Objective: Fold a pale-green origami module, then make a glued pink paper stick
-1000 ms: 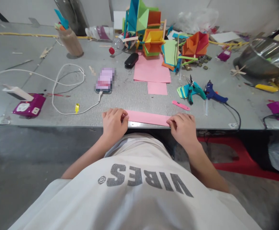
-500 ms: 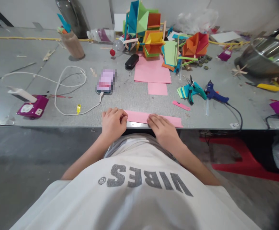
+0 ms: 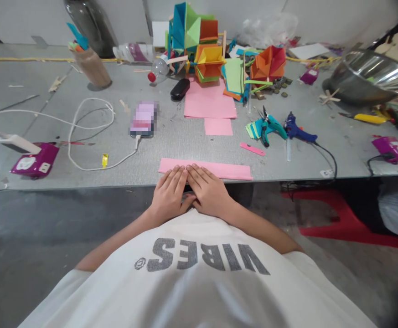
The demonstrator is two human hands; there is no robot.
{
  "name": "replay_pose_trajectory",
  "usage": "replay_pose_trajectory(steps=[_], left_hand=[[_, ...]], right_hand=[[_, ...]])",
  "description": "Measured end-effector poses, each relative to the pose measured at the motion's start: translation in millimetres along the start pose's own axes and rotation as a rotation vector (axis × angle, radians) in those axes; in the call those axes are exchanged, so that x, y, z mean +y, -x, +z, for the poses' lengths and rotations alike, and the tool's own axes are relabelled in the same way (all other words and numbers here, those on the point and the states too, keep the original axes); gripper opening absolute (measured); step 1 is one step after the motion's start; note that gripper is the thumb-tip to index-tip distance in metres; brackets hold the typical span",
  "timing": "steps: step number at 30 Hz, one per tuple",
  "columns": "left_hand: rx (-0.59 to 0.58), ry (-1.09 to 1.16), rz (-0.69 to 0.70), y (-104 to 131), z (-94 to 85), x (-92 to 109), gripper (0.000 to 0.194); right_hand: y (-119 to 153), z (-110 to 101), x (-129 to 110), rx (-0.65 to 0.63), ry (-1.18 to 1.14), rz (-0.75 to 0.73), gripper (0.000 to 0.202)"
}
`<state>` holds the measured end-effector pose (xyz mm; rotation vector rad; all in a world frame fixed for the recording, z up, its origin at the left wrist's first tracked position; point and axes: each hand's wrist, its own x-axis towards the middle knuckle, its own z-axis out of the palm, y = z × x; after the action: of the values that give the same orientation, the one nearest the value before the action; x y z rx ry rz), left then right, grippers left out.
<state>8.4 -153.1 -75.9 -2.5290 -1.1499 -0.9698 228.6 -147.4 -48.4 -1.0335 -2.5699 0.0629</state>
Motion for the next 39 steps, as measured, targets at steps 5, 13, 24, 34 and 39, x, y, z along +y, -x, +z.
replay_pose_trajectory(steps=[5, 13, 24, 34, 39], left_hand=[[-0.054, -0.037, -0.038, 4.3, -10.9, -13.5, 0.076], [-0.126, -0.036, -0.306, 8.6, -33.0, -22.8, 0.064], [-0.055, -0.139, -0.125, -2.8, -32.3, -23.3, 0.040], [-0.055, 0.016, -0.032, -44.5, -16.9, 18.6, 0.014], [-0.176, 0.048, -0.089, -54.3, -15.4, 13.2, 0.016]], right_hand=[[21.5, -2.4, 10.0, 0.135, 0.106, 0.027, 0.062], [86.9, -26.6, 36.8, 0.297, 0.306, 0.188, 0.050], [95.5, -40.0, 37.2, 0.304, 0.329, 0.271, 0.039], [68.1, -36.0, 39.7, 0.380, 0.207, 0.244, 0.023], [68.2, -40.1, 44.5, 0.383, 0.114, 0.278, 0.021]])
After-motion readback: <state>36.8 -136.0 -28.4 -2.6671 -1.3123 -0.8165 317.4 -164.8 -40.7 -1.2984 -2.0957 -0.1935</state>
